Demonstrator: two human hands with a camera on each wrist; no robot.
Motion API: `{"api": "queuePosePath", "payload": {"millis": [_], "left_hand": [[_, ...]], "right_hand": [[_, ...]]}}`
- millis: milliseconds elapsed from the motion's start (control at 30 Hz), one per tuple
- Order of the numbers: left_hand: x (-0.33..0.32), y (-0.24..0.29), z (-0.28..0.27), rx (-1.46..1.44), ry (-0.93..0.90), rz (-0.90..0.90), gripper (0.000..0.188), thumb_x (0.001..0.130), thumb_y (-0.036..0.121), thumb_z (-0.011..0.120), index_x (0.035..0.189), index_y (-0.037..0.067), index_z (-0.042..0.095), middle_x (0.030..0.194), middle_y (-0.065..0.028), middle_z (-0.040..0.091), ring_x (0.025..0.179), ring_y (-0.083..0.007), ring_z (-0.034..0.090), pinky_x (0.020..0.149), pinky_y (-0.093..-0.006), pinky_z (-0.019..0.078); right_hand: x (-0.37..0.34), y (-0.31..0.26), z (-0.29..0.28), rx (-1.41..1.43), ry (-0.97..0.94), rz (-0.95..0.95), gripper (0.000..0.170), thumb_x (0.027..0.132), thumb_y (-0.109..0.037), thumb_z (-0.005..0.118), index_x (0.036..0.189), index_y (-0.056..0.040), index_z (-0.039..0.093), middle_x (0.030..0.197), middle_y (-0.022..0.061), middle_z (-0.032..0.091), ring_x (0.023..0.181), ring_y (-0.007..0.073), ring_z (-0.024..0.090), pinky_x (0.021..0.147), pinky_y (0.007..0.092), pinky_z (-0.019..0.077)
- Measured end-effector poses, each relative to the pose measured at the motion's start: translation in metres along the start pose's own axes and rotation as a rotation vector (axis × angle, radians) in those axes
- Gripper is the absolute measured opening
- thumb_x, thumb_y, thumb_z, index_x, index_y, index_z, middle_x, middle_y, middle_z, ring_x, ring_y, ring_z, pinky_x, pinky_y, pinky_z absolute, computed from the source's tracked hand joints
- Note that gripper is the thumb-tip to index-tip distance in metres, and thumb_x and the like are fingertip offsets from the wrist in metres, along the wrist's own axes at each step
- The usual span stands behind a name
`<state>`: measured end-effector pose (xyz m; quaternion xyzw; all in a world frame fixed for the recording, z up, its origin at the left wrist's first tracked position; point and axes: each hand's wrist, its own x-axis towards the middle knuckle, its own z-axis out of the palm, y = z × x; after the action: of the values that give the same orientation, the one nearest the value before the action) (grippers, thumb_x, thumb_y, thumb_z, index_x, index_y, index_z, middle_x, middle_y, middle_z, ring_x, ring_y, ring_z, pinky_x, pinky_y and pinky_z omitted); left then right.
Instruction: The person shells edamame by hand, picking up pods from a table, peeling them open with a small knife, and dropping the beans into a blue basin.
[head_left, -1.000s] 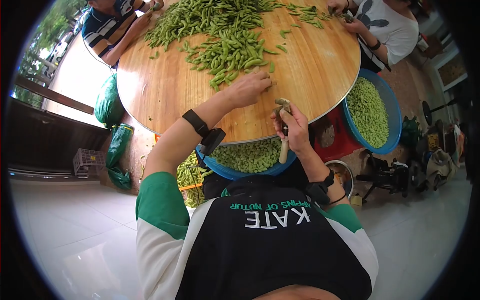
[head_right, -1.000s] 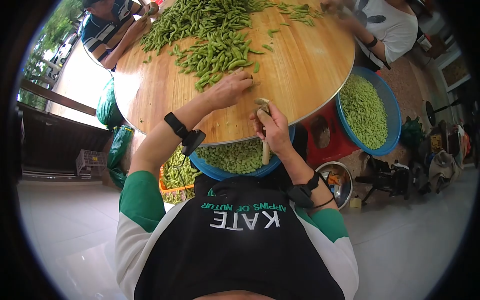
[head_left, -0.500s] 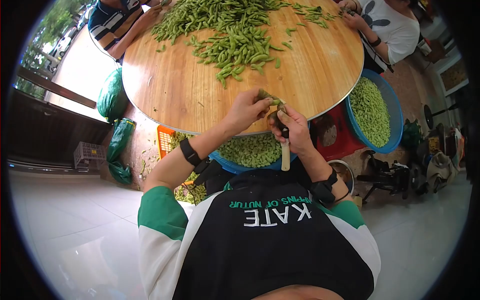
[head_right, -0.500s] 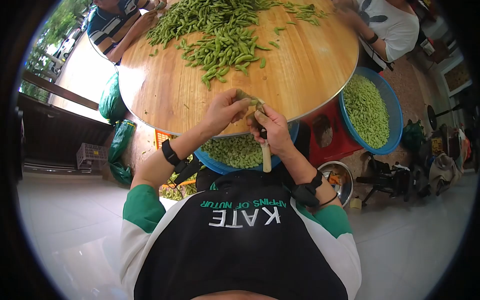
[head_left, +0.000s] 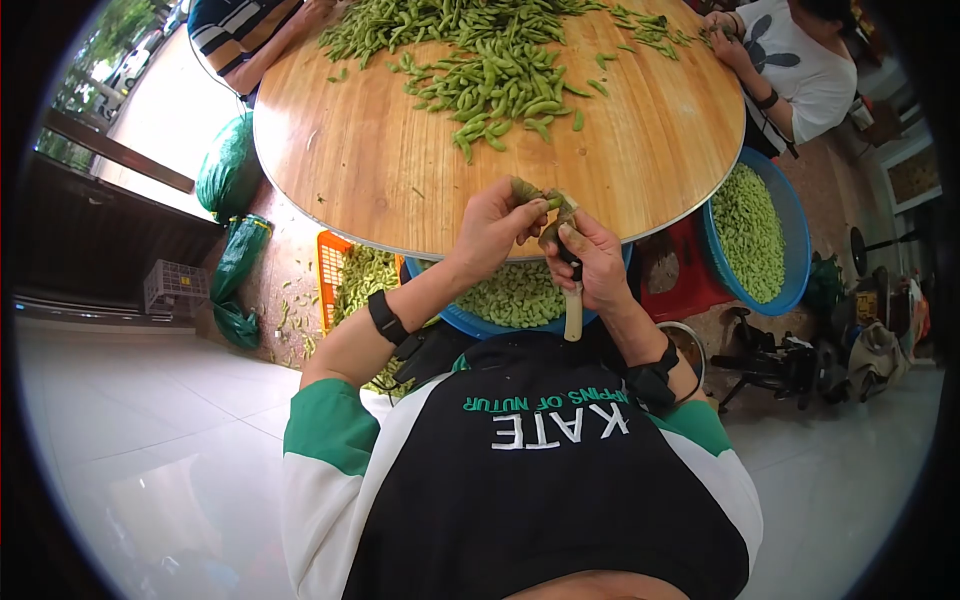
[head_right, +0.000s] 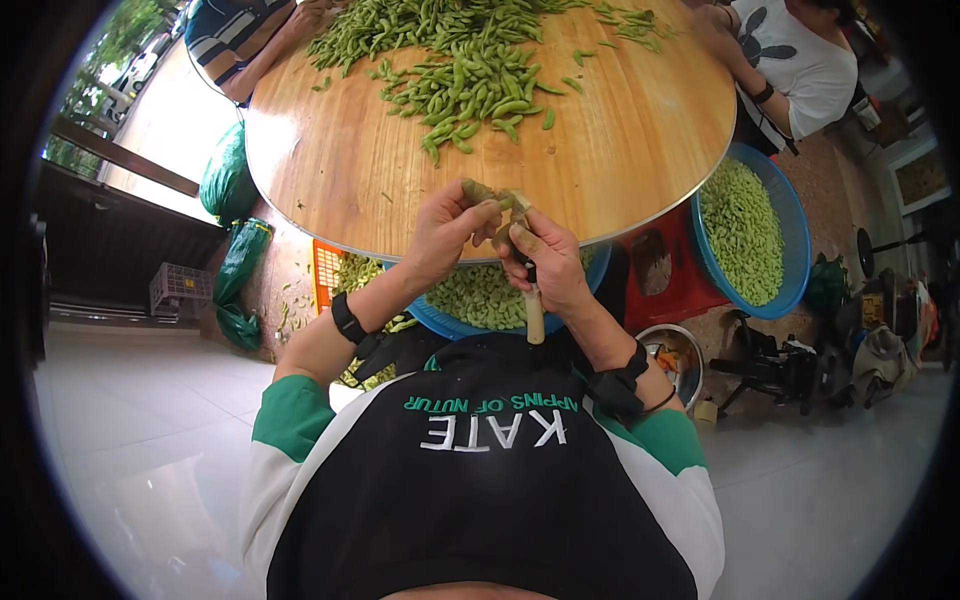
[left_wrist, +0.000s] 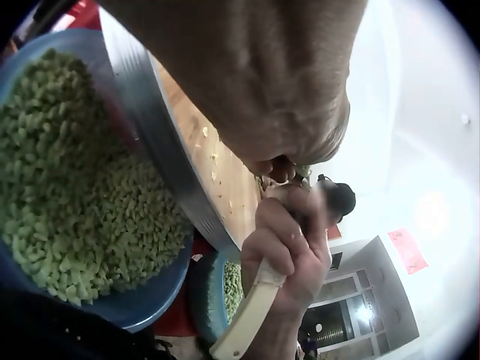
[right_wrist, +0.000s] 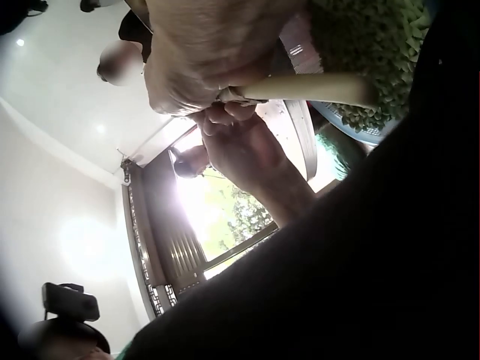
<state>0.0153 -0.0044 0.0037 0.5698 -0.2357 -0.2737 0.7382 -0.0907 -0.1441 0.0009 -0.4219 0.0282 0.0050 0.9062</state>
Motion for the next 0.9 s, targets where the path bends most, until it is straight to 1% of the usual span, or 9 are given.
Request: {"api": "queuePosePath", "payload": {"millis": [100, 233, 300, 367, 533, 733, 800, 867, 900], "left_hand": [[-0.002, 0.003, 0.000, -0.002, -0.003, 0.044, 0.011, 0.092, 0.010, 0.058, 0.092, 0.000, 0.055, 0.075, -0.0034, 0.061, 0.061, -0.0064, 0.054, 0.052, -0.0199, 0.0402], [-0.004, 0.007, 0.000, -0.255, -0.041, -0.092, 0.010, 0.092, 0.010, 0.058, 0.091, 0.001, 0.054, 0.075, -0.0038, 0.061, 0.061, -0.0073, 0.054, 0.052, -0.0208, 0.0406], [-0.003, 0.006, -0.001, -0.357, -0.051, -0.156, 0.010, 0.092, 0.010, 0.059, 0.090, 0.001, 0.054, 0.075, -0.0041, 0.061, 0.060, -0.0077, 0.054, 0.052, -0.0212, 0.0409], [-0.002, 0.000, -0.002, -0.229, -0.029, -0.060, 0.010, 0.093, 0.009, 0.058, 0.090, 0.001, 0.054, 0.076, -0.0050, 0.062, 0.061, -0.0086, 0.055, 0.053, -0.0218, 0.0416], [-0.002, -0.004, -0.003, -0.230, -0.029, -0.017, 0.008, 0.093, 0.008, 0.058, 0.090, 0.001, 0.054, 0.077, -0.0052, 0.062, 0.062, -0.0090, 0.055, 0.054, -0.0219, 0.0429], [-0.006, 0.000, -0.001, -0.173, -0.043, 0.029, 0.007, 0.093, 0.008, 0.057, 0.091, 0.001, 0.055, 0.078, -0.0053, 0.062, 0.063, -0.0094, 0.055, 0.055, -0.0221, 0.0440], [-0.007, 0.002, -0.001, -0.182, -0.052, 0.037, 0.007, 0.093, 0.008, 0.057, 0.091, 0.001, 0.055, 0.079, -0.0053, 0.062, 0.063, -0.0097, 0.056, 0.055, -0.0223, 0.0440], [-0.006, 0.008, -0.001, -0.342, -0.073, -0.109, 0.008, 0.093, 0.009, 0.057, 0.094, 0.001, 0.056, 0.079, -0.0055, 0.061, 0.063, -0.0102, 0.056, 0.052, -0.0228, 0.0436], [-0.004, 0.010, -0.004, -0.341, -0.075, -0.108, 0.008, 0.093, 0.009, 0.057, 0.094, 0.001, 0.056, 0.079, -0.0055, 0.061, 0.063, -0.0102, 0.056, 0.052, -0.0228, 0.0436]], "right_hand": [[-0.001, -0.003, 0.003, -0.010, 0.018, 0.008, 0.027, 0.098, -0.016, 0.048, 0.121, -0.0025, 0.049, 0.083, 0.0052, 0.055, 0.052, 0.0062, 0.042, 0.042, 0.0185, 0.0362], [-0.001, -0.007, 0.003, 0.083, -0.018, 0.037, 0.021, 0.097, -0.015, 0.050, 0.114, -0.0036, 0.052, 0.083, 0.0057, 0.057, 0.053, 0.0072, 0.044, 0.042, 0.0191, 0.0357], [-0.001, -0.003, 0.001, 0.019, -0.026, 0.026, 0.032, 0.098, -0.016, 0.049, 0.127, -0.0025, 0.047, 0.083, 0.0062, 0.056, 0.051, 0.0070, 0.042, 0.042, 0.0189, 0.0360], [-0.002, -0.006, 0.005, 0.024, -0.030, 0.024, 0.034, 0.098, -0.015, 0.048, 0.129, -0.0025, 0.045, 0.083, 0.0066, 0.057, 0.051, 0.0072, 0.042, 0.042, 0.0190, 0.0359], [-0.002, -0.005, 0.006, 0.015, -0.053, 0.005, 0.039, 0.098, -0.015, 0.048, 0.134, -0.0027, 0.042, 0.083, 0.0073, 0.057, 0.051, 0.0074, 0.042, 0.042, 0.0191, 0.0356], [-0.002, -0.003, 0.004, -0.035, -0.020, 0.000, 0.035, 0.098, -0.014, 0.048, 0.130, -0.0019, 0.046, 0.082, 0.0062, 0.057, 0.051, 0.0067, 0.042, 0.042, 0.0184, 0.0349], [-0.003, -0.004, 0.004, -0.047, 0.004, -0.007, 0.027, 0.096, -0.012, 0.050, 0.121, -0.0016, 0.053, 0.082, 0.0057, 0.059, 0.052, 0.0064, 0.043, 0.042, 0.0189, 0.0347], [-0.002, -0.005, 0.003, 0.001, -0.003, 0.007, 0.025, 0.096, -0.012, 0.051, 0.118, -0.0014, 0.054, 0.081, 0.0056, 0.059, 0.052, 0.0066, 0.043, 0.042, 0.0189, 0.0346], [-0.002, -0.006, 0.002, 0.049, -0.009, 0.018, 0.023, 0.096, -0.012, 0.051, 0.116, -0.0011, 0.055, 0.080, 0.0056, 0.059, 0.052, 0.0068, 0.042, 0.041, 0.0190, 0.0346]]}}
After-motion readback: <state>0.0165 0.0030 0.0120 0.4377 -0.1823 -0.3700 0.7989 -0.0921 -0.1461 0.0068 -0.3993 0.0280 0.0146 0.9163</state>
